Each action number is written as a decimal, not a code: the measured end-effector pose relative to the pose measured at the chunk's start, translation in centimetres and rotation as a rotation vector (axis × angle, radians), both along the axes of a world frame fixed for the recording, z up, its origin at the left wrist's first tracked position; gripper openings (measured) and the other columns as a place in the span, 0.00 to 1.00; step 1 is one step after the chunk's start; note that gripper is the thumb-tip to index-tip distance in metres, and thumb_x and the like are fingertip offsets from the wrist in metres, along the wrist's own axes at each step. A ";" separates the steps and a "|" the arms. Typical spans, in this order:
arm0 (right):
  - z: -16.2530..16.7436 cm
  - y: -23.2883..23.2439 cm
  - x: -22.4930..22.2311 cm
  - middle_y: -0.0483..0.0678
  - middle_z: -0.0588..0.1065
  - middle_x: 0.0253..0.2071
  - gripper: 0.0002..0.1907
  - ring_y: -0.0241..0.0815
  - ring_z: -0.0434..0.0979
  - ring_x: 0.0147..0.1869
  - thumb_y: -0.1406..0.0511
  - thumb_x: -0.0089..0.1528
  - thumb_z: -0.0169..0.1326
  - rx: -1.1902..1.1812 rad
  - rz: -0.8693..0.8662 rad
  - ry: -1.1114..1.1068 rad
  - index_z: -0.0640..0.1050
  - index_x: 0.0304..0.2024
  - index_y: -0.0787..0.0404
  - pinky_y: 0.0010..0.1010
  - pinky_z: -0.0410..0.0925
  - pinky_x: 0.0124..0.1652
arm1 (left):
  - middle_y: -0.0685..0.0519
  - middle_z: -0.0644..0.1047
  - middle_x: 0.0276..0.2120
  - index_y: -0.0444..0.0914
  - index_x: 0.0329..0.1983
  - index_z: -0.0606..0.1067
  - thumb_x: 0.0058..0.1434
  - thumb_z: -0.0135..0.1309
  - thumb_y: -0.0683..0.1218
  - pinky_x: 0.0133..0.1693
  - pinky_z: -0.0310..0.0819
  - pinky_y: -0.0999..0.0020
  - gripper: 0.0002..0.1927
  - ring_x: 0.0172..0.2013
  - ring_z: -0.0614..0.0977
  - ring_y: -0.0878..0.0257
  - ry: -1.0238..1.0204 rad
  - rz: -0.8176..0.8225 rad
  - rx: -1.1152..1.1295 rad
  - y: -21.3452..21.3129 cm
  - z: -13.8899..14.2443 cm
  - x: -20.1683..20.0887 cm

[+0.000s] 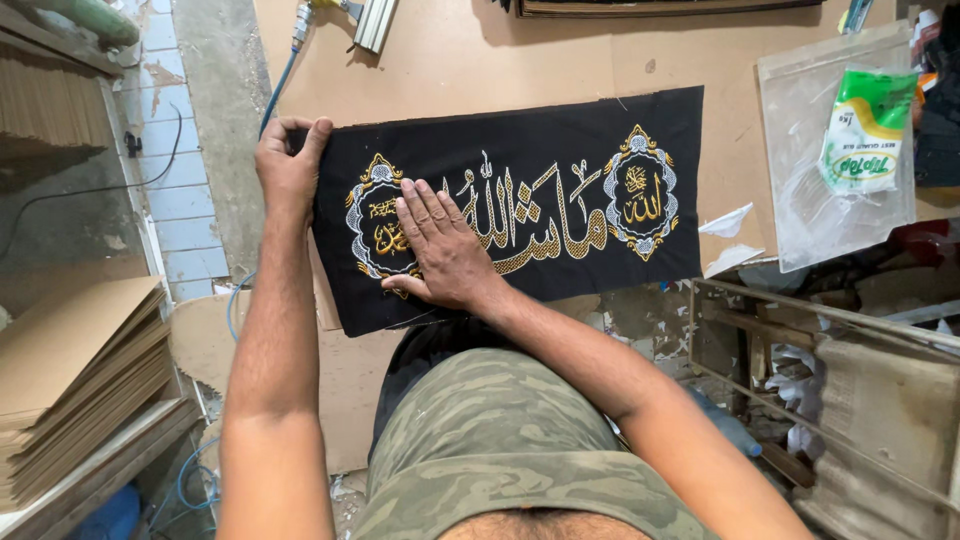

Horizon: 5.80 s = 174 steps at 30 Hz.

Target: The person spreads white glue across a wooden board using a small flat spreader, then lays an embroidered black fabric banner onto the glued board and presses it flat with both hands. They then start spreading glue on another board.

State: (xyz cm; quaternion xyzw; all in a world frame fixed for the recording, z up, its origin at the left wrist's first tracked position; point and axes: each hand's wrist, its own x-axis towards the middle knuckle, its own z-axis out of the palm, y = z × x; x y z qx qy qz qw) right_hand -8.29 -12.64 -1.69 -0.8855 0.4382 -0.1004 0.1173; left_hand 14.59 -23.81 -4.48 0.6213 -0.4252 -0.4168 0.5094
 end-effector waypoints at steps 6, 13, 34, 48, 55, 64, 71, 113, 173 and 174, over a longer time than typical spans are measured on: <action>-0.3 0.0 0.3 0.64 0.48 0.78 0.57 0.58 0.41 0.84 0.32 0.64 0.41 0.006 -0.019 -0.025 0.55 0.74 0.73 0.47 0.40 0.77 | 0.61 0.77 0.27 0.37 0.34 0.78 0.66 0.69 0.48 0.32 0.70 0.78 0.12 0.29 0.74 0.74 -0.241 0.008 -0.026 -1.0 -0.1 0.4; -0.5 -0.5 0.3 0.64 0.48 0.79 0.58 0.57 0.41 0.84 0.32 0.64 0.42 0.013 -0.017 -0.002 0.54 0.75 0.72 0.47 0.39 0.78 | 0.63 0.75 0.27 0.38 0.34 0.77 0.67 0.67 0.48 0.31 0.67 0.77 0.12 0.28 0.71 0.74 -0.038 0.043 0.062 -1.8 -0.9 0.5; -1.1 -2.0 -0.3 0.64 0.41 0.79 0.65 0.58 0.32 0.84 0.26 0.58 0.35 0.070 0.238 0.090 0.45 0.76 0.71 0.49 0.32 0.77 | 0.60 0.76 0.27 0.38 0.40 0.76 0.63 0.70 0.55 0.32 0.69 0.73 0.19 0.28 0.73 0.72 -0.174 0.076 -0.040 -1.6 0.8 1.8; -1.3 -11.0 2.3 0.58 0.47 0.80 0.41 0.51 0.40 0.85 0.46 0.73 0.39 0.001 0.333 0.150 0.52 0.77 0.67 0.43 0.37 0.78 | 0.61 0.71 0.20 0.39 0.30 0.76 0.60 0.56 0.69 0.24 0.65 0.74 0.28 0.22 0.71 0.71 0.357 0.503 0.557 23.9 -1.4 0.0; -2.2 -10.0 2.2 0.58 0.47 0.81 0.38 0.52 0.40 0.85 0.48 0.76 0.38 -0.052 0.357 0.155 0.53 0.78 0.66 0.45 0.37 0.79 | 0.54 0.72 0.27 0.33 0.41 0.75 0.69 0.53 0.61 0.23 0.70 0.63 0.24 0.22 0.71 0.65 0.306 1.051 0.373 23.9 -1.9 -6.3; -2.4 -9.0 2.3 0.57 0.47 0.81 0.38 0.53 0.39 0.85 0.48 0.75 0.41 -0.047 0.376 0.135 0.53 0.78 0.65 0.45 0.38 0.79 | 0.42 0.83 0.41 0.35 0.51 0.74 0.76 0.45 0.53 0.39 0.77 0.54 0.17 0.42 0.84 0.44 -0.288 1.335 0.222 21.8 -3.8 -8.1; -2.1 -8.7 2.5 0.57 0.45 0.82 0.40 0.52 0.38 0.86 0.48 0.74 0.43 -0.050 0.374 0.156 0.50 0.78 0.65 0.45 0.37 0.79 | 0.44 0.82 0.35 0.35 0.44 0.74 0.76 0.46 0.54 0.37 0.78 0.56 0.17 0.36 0.85 0.49 -0.207 1.353 0.178 22.3 -5.0 -7.6; -0.6 -8.3 7.7 0.63 0.38 0.83 0.59 0.56 0.33 0.87 0.30 0.67 0.30 -0.026 0.582 0.277 0.44 0.79 0.71 0.47 0.33 0.80 | 0.42 0.80 0.33 0.33 0.44 0.73 0.76 0.42 0.55 0.36 0.74 0.55 0.19 0.34 0.82 0.48 -0.131 1.381 0.199 22.7 -5.9 -7.4; -3.4 5.9 -29.0 0.61 0.39 0.82 0.56 0.56 0.33 0.86 0.31 0.68 0.32 0.091 -0.893 0.346 0.45 0.79 0.68 0.53 0.33 0.79 | 0.46 0.62 0.74 0.33 0.73 0.63 0.65 0.46 0.59 0.72 0.48 0.56 0.38 0.74 0.59 0.55 -1.163 -1.154 -0.694 18.4 1.3 -25.3; -3.3 6.0 -29.1 0.60 0.38 0.82 0.56 0.56 0.33 0.86 0.31 0.68 0.32 0.086 -0.892 0.358 0.44 0.79 0.67 0.52 0.34 0.79 | 0.47 0.62 0.74 0.35 0.73 0.64 0.67 0.45 0.54 0.72 0.49 0.57 0.33 0.74 0.60 0.56 -1.224 -1.140 -0.741 18.5 1.1 -25.4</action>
